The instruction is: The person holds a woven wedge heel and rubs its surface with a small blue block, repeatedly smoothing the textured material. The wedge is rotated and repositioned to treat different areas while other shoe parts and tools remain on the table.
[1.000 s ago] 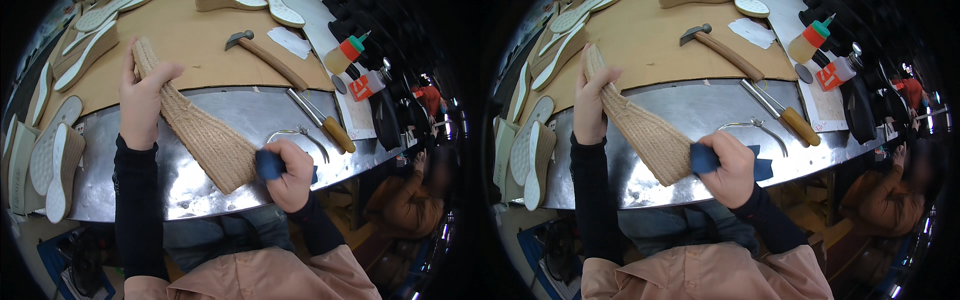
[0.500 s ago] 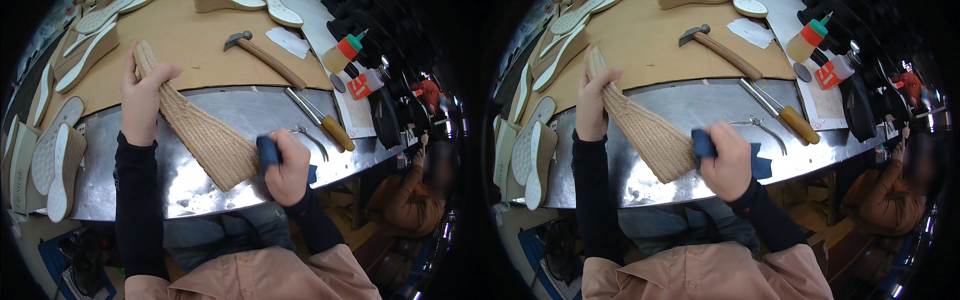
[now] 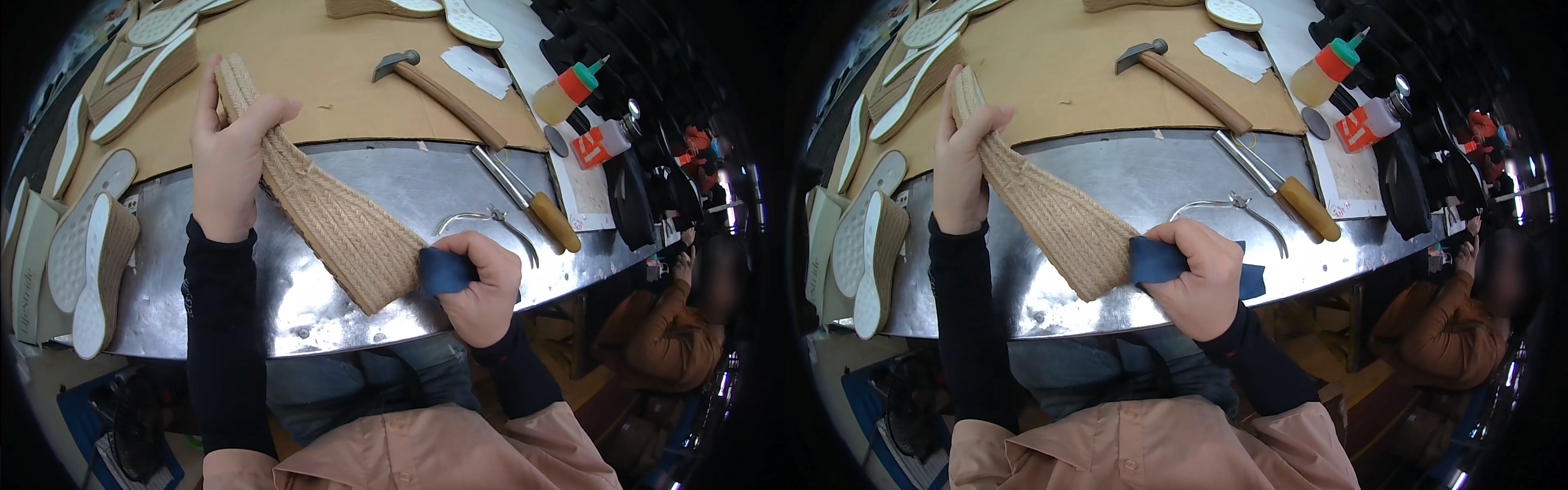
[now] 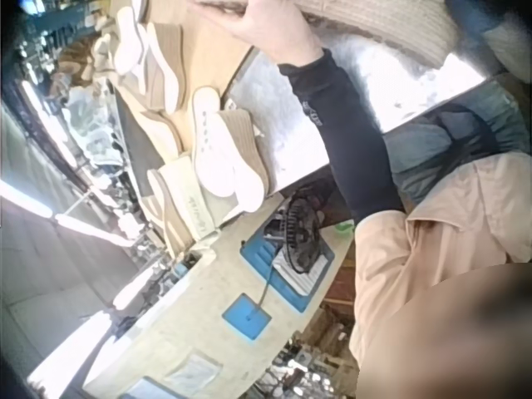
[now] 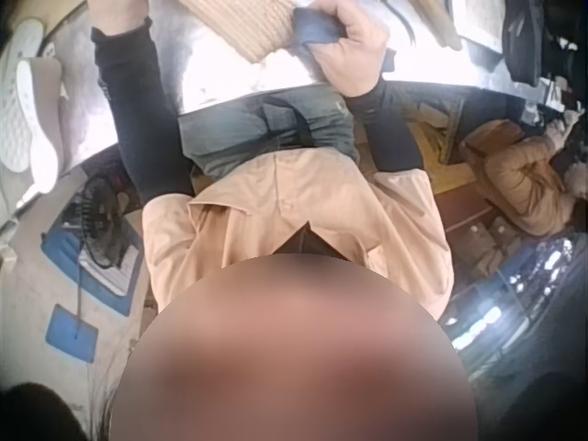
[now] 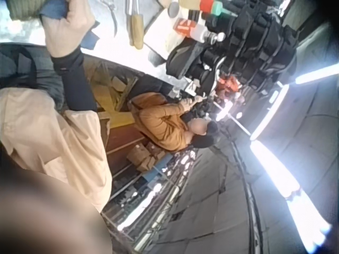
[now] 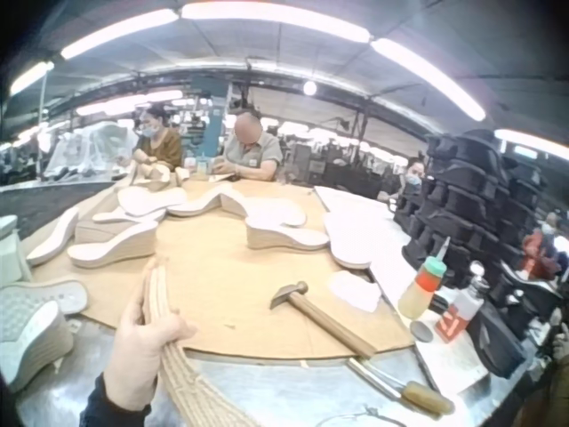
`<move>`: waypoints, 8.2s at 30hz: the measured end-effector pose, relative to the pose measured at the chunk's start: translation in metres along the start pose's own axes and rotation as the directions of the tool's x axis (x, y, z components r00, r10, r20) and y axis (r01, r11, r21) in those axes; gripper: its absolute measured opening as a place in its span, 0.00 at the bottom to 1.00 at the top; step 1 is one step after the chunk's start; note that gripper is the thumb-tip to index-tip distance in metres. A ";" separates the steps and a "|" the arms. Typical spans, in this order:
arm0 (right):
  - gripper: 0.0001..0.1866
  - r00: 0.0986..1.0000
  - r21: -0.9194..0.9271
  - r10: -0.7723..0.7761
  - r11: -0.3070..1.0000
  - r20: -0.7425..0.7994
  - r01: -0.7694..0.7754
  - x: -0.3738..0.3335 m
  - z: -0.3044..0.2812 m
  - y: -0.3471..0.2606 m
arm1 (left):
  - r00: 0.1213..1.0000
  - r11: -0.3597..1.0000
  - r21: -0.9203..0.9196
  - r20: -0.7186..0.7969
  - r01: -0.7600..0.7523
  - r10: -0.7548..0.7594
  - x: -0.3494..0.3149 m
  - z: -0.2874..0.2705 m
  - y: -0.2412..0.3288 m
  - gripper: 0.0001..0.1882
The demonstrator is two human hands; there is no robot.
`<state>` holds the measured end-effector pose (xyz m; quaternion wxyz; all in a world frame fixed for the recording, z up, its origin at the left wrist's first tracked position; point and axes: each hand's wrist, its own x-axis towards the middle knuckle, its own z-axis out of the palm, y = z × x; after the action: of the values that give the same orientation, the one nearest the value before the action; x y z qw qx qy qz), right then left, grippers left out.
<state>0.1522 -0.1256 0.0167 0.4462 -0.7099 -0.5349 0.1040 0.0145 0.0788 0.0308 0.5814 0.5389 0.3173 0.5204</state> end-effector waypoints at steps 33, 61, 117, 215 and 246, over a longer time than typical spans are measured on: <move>0.06 0.998 0.070 -0.065 0.996 0.016 0.063 0.004 0.000 0.002 | 1.000 1.000 -0.002 0.018 -0.008 0.008 0.000 0.001 0.002 0.45; 0.13 0.959 0.413 0.264 0.889 -0.106 -0.199 0.013 0.005 0.012 | 0.999 0.999 -0.015 0.011 0.048 -0.048 0.001 0.002 0.000 0.44; 0.07 0.997 0.154 -0.057 0.986 -0.051 0.064 -0.009 0.004 0.008 | 0.991 0.991 -0.003 -0.002 0.134 -0.134 0.006 -0.001 -0.016 0.43; 0.18 0.723 -0.052 0.535 0.788 -0.437 -0.614 0.176 -0.300 0.206 | 0.995 0.993 -0.068 0.005 0.100 -0.100 0.003 -0.002 -0.007 0.43; 0.15 0.993 0.089 0.041 0.995 0.110 -0.051 0.033 -0.055 0.000 | 0.991 0.985 -0.114 0.012 -0.129 0.131 -0.004 0.005 0.004 0.43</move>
<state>0.1998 -0.1261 0.0592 0.4463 -0.6939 -0.5366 0.1771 0.0168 0.0734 0.0346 0.5788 0.5296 0.2458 0.5692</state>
